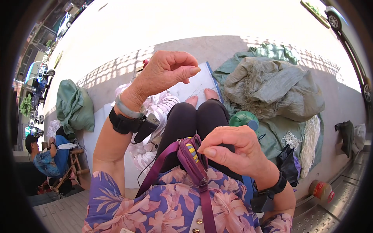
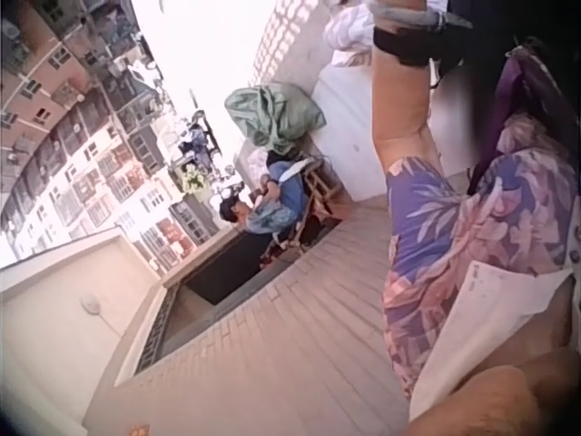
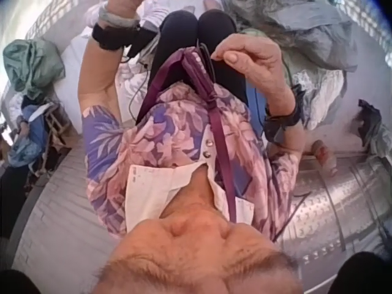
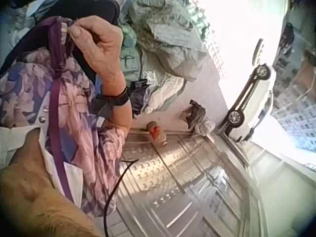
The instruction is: Tying and organizing a bundle of white shoe laces.
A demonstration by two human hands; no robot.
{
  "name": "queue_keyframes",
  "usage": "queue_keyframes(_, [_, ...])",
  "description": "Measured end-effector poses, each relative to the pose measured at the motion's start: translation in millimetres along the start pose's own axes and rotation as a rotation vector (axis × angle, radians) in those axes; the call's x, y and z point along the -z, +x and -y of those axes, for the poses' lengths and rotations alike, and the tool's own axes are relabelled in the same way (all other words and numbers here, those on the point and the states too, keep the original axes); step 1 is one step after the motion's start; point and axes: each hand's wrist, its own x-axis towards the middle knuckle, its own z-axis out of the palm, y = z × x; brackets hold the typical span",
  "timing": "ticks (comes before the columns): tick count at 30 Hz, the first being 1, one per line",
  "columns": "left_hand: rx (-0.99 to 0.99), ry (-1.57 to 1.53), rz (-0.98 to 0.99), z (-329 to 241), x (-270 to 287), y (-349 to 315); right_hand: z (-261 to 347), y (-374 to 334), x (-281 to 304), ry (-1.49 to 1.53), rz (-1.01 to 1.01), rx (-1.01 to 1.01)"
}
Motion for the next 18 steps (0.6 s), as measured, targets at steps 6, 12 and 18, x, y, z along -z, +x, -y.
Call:
queue_keyframes(6, [0.118, 0.057, -0.075, -3, 9, 0, 0, 3, -21, 0.068, 0.294, 0.115])
queue_keyframes(12, [0.087, 0.093, 0.051, 0, -4, -10, -13, -6, -15, 0.0, 0.129, 0.102])
queue_keyframes(18, [-0.044, 0.035, -0.128, -29, 0, -38, -4, -16, 1, -0.07, -0.115, 0.039])
